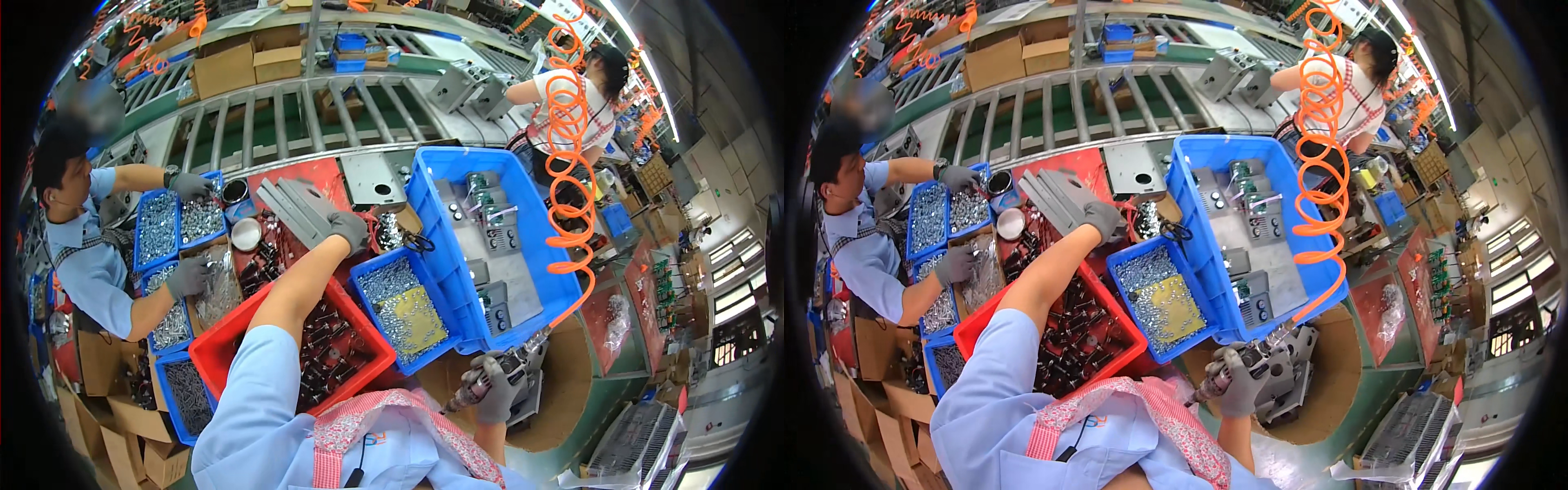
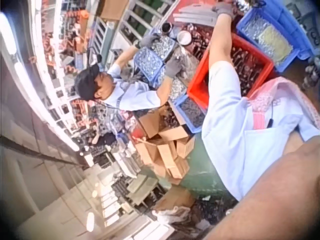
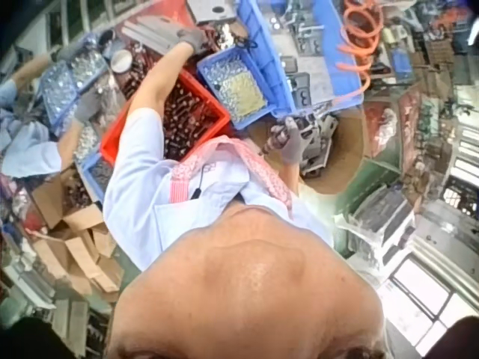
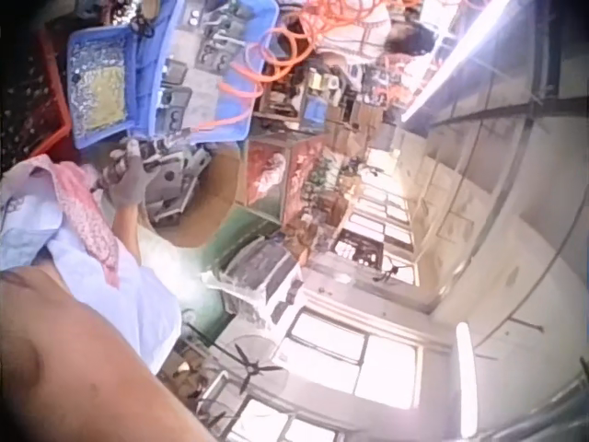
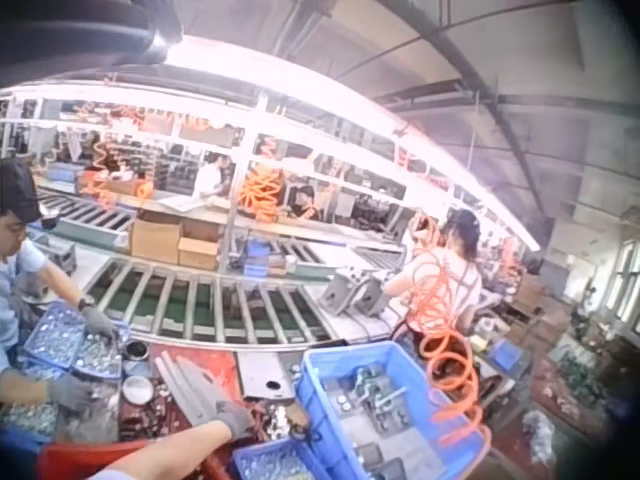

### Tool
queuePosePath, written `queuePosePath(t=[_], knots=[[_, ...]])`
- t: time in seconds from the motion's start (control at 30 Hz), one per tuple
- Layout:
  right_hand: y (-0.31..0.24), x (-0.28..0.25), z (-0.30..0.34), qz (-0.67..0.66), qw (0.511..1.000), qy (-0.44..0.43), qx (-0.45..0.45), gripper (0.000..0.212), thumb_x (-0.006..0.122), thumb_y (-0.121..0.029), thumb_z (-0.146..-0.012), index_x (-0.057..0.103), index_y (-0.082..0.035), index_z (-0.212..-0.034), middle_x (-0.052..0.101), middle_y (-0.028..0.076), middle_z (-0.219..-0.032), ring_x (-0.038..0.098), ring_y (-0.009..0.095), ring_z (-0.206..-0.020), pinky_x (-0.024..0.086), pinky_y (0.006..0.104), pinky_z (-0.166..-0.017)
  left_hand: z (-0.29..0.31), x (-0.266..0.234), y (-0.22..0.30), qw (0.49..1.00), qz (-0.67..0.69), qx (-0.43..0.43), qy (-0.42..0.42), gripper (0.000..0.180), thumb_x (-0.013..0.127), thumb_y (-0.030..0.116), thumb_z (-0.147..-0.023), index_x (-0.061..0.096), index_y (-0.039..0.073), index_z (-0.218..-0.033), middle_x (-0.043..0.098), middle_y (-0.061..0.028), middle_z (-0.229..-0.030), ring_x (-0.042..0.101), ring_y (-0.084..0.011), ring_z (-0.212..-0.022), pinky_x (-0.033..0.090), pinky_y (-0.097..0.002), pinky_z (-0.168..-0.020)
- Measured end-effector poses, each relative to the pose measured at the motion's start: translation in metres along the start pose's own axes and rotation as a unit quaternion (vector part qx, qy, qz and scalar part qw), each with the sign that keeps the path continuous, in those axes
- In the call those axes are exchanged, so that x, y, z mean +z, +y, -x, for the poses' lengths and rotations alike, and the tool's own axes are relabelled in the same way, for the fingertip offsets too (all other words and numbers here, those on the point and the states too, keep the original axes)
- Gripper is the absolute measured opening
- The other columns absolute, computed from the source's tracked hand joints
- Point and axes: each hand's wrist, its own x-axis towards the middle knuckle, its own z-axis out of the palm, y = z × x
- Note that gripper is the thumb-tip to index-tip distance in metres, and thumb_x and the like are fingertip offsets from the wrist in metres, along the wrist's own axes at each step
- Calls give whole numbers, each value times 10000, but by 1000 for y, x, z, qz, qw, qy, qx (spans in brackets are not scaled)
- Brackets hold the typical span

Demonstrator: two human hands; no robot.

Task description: Use a pneumatic screwdriver to secure components onto a metal enclosure plate on an assembly line.

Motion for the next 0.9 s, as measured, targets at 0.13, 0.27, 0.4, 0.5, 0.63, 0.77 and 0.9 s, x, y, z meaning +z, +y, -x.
queuePosePath(t=[0.13,0.27,0.4,0.5,0.63,0.77,0.9], knots=[[2,-22,7,-9,1000,11,-16,113,579,-34,-812,549,-10,-918,596,105,-728,564,136,-502,454,243,-435,4,-25,-20,990,80,21,112,158,628,205,-784,711,130,-897,705,-62,-919,688,-252,-827,509,-410,-576],[3,-35,14,-14,1000,11,-3,125,578,-23,-809,547,-13,-930,598,106,-741,564,134,-501,451,235,-429,66,-74,-48,908,214,6,359,122,638,198,-757,659,107,-836,682,-82,-860,662,-299,-776,518,-405,-630],[2,-33,21,-34,999,-24,0,124,571,-22,-815,550,-25,-938,596,108,-762,572,149,-522,450,239,-427,159,-131,-48,812,365,-48,454,136,683,168,-752,646,90,-856,663,-73,-805,640,-272,-717,499,-364,-626],[8,-28,20,-59,996,-65,10,111,575,-29,-821,554,-27,-929,601,109,-771,582,153,-537,456,244,-436,211,-141,-44,715,575,-34,396,147,718,161,-764,645,66,-849,639,-43,-744,620,-161,-669,474,-309,-594],[15,-5,17,-24,991,-131,-33,143,590,-31,-839,573,-8,-979,613,96,-793,598,147,-551,472,235,-511,261,-137,-17,469,864,33,180,181,738,183,-788,634,40,-827,591,18,-733,543,-59,-692,438,-254,-596],[17,14,30,-20,986,-159,-38,320,615,1,-826,538,14,-1135,595,44,-812,582,110,-605,482,241,-541,293,-104,23,415,908,15,66,209,755,190,-776,625,42,-845,606,12,-768,543,-64,-699,440,-238,-633],[18,15,39,4,986,-167,3,393,608,-37,-834,521,0,-1215,598,24,-853,584,107,-684,482,238,-605,312,-90,28,388,919,-2,66,244,743,188,-781,617,35,-924,613,-9,-818,554,-75,-715,450,-238,-657]])
